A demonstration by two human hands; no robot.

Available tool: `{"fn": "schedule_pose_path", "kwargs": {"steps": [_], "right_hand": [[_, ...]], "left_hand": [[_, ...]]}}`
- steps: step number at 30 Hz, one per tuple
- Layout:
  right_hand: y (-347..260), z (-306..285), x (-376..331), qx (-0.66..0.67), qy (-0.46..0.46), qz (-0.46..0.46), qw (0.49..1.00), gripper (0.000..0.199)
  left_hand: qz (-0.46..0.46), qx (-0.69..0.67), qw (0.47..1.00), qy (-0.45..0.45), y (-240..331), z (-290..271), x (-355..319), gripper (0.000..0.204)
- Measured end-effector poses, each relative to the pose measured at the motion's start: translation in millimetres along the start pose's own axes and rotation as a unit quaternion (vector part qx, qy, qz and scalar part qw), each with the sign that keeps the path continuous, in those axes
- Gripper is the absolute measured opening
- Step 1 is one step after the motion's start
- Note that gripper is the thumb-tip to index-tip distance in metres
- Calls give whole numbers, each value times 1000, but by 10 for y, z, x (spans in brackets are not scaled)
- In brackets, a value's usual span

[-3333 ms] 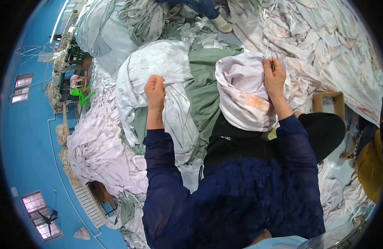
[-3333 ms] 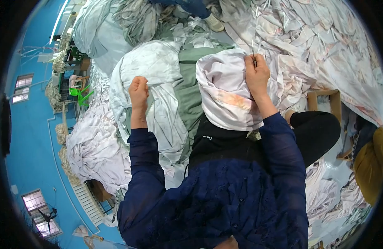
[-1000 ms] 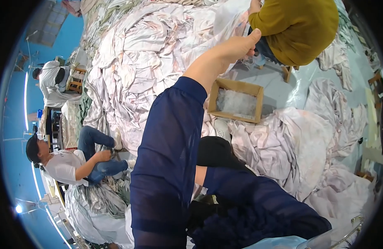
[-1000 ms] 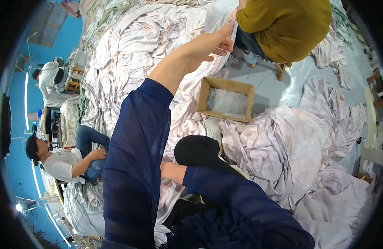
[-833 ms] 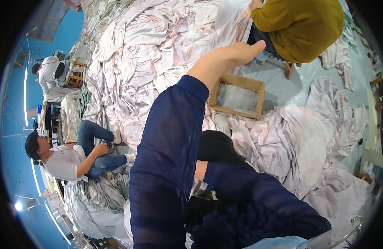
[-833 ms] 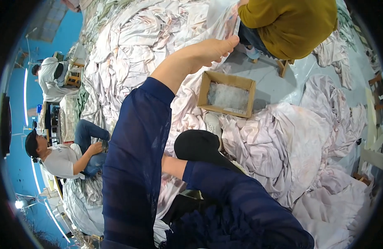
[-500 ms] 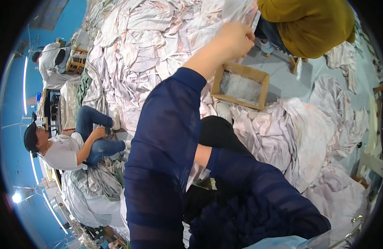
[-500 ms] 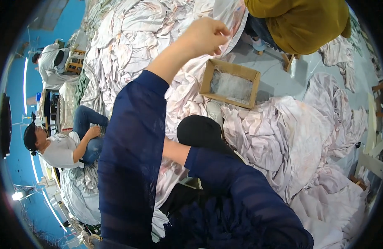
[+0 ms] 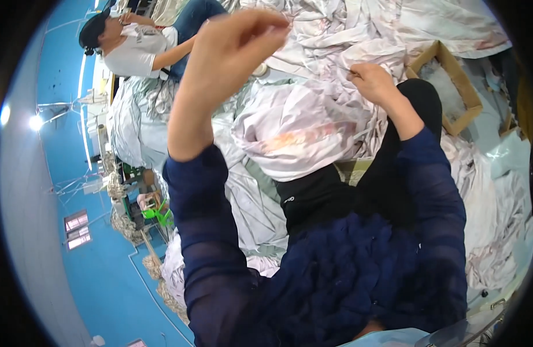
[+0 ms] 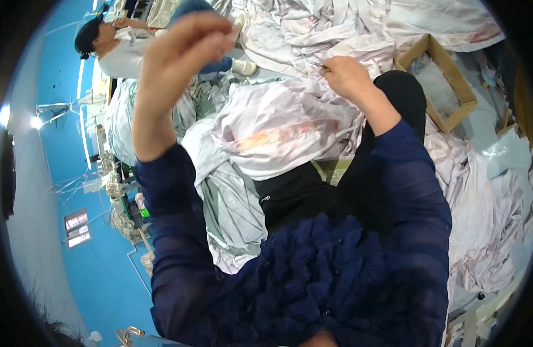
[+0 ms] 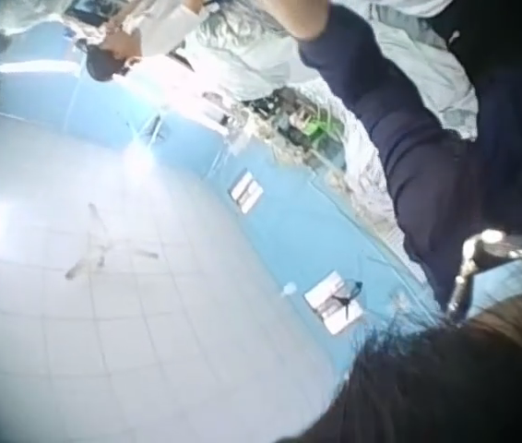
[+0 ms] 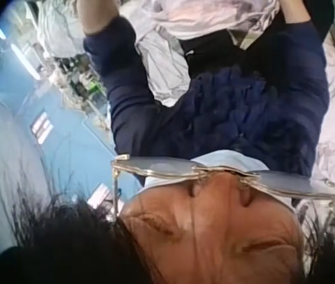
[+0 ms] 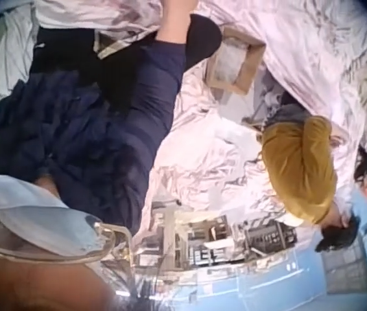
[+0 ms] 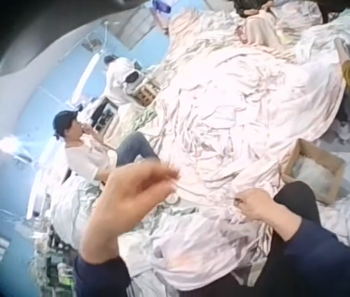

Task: Trimming loose threads from fabric pieces using thread snips.

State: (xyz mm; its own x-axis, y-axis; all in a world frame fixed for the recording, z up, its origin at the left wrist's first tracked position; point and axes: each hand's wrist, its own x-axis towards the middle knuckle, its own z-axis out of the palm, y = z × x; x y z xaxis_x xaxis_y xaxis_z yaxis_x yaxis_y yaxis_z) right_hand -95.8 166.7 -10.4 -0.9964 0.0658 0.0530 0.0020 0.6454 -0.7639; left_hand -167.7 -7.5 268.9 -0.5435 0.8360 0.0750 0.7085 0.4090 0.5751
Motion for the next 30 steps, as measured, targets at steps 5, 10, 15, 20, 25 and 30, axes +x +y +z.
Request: {"fn": "schedule_pose_path", "kwargs": {"steps": [5,10,15,20,25,30], "right_hand": [[-67,211,-34,83,-41,-39,995,17],[-408,464,-324,345,-186,135,910,15],[-493,883,-587,474,-219,141,841,22],[-391,1045,-614,437,-245,115,858,23],[-84,1044,-603,287,-393,181,855,21],[54,993,-589,298,-328,127,888,20]], "left_hand": [[-185,2,981,50,-645,287,-1483,17],[-166,45,983,65,-1003,814,-2217,33],[-168,16,984,65,-1186,930,-2391,32],[-304,-227,925,20,-1453,824,-2620,8],[-295,-355,880,113,-1522,708,-2809,4],[-289,-373,856,213,-1650,562,-3196,6]]}}
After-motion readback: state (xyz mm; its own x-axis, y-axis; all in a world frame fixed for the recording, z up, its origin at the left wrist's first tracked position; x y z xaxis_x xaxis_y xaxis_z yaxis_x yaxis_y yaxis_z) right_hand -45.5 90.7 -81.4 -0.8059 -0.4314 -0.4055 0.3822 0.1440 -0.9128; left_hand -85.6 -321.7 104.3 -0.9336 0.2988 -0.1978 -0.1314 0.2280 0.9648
